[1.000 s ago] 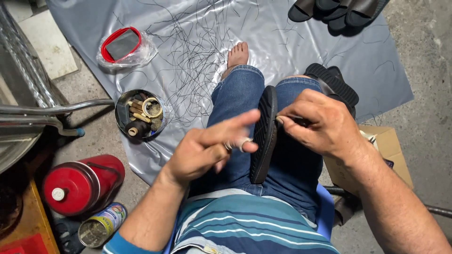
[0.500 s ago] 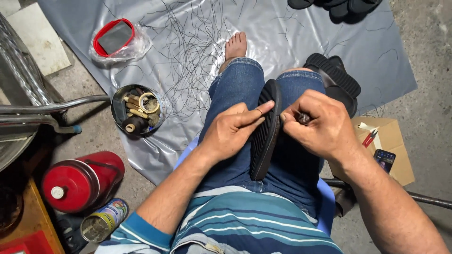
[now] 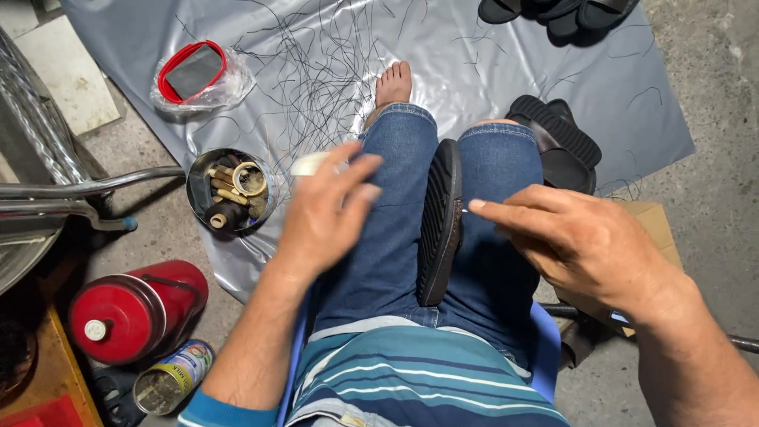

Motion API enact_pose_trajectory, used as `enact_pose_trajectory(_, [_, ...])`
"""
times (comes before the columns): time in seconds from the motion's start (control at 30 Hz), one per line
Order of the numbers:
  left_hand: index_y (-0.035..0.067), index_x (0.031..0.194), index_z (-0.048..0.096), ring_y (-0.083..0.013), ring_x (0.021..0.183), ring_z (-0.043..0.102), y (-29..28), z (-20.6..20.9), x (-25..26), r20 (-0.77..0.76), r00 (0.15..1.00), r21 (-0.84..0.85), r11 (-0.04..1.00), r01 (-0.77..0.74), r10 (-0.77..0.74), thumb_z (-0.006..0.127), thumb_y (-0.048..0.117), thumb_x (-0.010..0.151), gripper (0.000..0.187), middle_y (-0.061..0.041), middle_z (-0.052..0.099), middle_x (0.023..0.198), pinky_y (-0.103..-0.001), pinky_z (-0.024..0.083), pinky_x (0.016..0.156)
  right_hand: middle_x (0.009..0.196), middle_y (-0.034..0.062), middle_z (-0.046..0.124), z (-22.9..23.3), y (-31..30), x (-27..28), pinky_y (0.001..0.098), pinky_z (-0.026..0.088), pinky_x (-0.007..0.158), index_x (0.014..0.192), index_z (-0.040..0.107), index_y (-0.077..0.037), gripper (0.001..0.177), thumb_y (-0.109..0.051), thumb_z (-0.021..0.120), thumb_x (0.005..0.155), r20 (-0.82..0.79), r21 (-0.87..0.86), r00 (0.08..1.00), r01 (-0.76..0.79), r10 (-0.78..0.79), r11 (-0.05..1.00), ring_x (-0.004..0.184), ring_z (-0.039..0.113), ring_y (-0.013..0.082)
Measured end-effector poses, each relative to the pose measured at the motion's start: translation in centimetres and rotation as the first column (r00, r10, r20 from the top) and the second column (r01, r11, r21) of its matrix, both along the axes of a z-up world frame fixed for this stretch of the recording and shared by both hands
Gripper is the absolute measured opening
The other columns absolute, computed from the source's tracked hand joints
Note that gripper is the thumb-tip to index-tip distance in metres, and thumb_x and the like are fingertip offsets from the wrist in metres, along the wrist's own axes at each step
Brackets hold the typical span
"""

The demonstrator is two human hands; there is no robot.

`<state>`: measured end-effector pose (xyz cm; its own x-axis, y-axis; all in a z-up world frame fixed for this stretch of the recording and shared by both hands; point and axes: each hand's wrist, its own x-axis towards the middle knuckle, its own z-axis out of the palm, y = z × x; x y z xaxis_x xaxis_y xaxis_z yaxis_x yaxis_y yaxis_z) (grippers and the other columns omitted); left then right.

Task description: Hand-stitching the sole of a sandal using a needle and thread.

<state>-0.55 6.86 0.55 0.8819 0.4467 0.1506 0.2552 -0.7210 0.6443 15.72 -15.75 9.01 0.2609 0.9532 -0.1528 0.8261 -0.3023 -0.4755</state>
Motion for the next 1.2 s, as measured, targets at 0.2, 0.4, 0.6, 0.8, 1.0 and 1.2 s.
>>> enact_pose_trajectory(0.2, [0.015, 0.133, 0.039, -0.0276, 0.13, 0.043, -2.9, 0.9, 1.9, 0.262, 0.877, -0.398, 0.783, 0.478, -0.402, 0.059, 0.019, 0.09, 0.048, -0.016, 0.042, 0.138, -0.037, 0.032, 0.111, 0.098, -0.0078, 0.056, -0.9, 0.3, 0.5, 0.0319, 0.048, 0.048, 0.12, 0.055, -0.036, 0.044, -0.019, 0.055, 0.079, 0.101, -0.1, 0.995, -0.011, 0.021, 0.995, 0.075, 0.059, 0.0143])
enact_pose_trajectory(0.4, [0.02, 0.131, 0.043, -0.0248, 0.127, 0.045, -3.6, -0.7, 2.6, 0.286, 0.884, -0.49, 0.736, 0.467, -0.371, 0.066, 0.018, 0.085, 0.052, -0.014, 0.043, 0.137, -0.034, 0.034, 0.109, 0.097, -0.008, 0.056, -0.5, 0.8, 0.3, 0.0312, 0.048, 0.047, 0.12, 0.056, -0.034, 0.043, -0.018, 0.056, 0.08, 0.106, -0.103, 0.994, -0.013, 0.024, 0.995, 0.077, 0.06, 0.0149])
enact_pose_trajectory(0.6, [0.026, 0.126, 0.048, -0.0199, 0.129, 0.044, -4.4, -0.7, 2.9, 0.259, 0.908, -0.523, 0.742, 0.419, -0.33, 0.067, 0.024, 0.084, 0.047, -0.008, 0.044, 0.138, -0.036, 0.033, 0.108, 0.081, -0.0064, 0.051, 0.9, 1.7, -1.1, 0.0387, 0.048, 0.034, 0.121, 0.055, -0.033, 0.044, -0.02, 0.049, 0.08, 0.304, -0.299, 0.952, 0.055, 0.04, 0.953, 0.062, 0.056, 0.0201])
enact_pose_trajectory(0.8, [0.026, 0.124, 0.05, -0.0179, 0.128, 0.044, -4.3, -0.8, 2.9, 0.25, 0.921, -0.581, 0.714, 0.39, -0.3, 0.068, 0.023, 0.082, 0.046, -0.005, 0.044, 0.137, -0.037, 0.03, 0.111, 0.091, -0.001, 0.056, -1.2, 0.9, -0.7, 0.0367, 0.046, 0.051, 0.117, 0.06, -0.024, 0.042, -0.015, 0.059, 0.076, 0.162, -0.041, 0.987, 0.019, -0.012, 0.999, 0.067, 0.059, 0.0226])
enact_pose_trajectory(1.0, [0.025, 0.123, 0.052, -0.0162, 0.128, 0.044, -4.8, -0.7, 2.8, 0.25, 0.929, -0.617, 0.695, 0.37, -0.273, 0.07, 0.021, 0.081, 0.046, -0.005, 0.046, 0.136, -0.034, 0.031, 0.11, 0.093, 0.0005, 0.06, -2.0, 1.0, -1.5, 0.0315, 0.047, 0.057, 0.108, 0.062, -0.016, 0.024, -0.013, 0.061, 0.084, 0.231, 0.172, 0.973, -0.02, -0.021, 0.985, 0.073, 0.06, 0.0185])
enact_pose_trajectory(1.2, [0.021, 0.125, 0.048, -0.0101, 0.105, 0.055, -5.2, 0.1, 1.7, 0.197, 0.974, -0.648, 0.732, 0.212, -0.108, 0.075, 0.02, 0.074, 0.058, -0.009, 0.048, 0.123, -0.016, 0.055, 0.079, 0.085, 0.0005, 0.063, -0.7, 2.0, -2.0, 0.0315, 0.046, 0.05, 0.095, 0.062, -0.012, 0.01, -0.016, 0.061, 0.086, 0.212, 0.182, 0.97, 0.081, -0.12, 0.98, 0.07, 0.062, 0.0176])
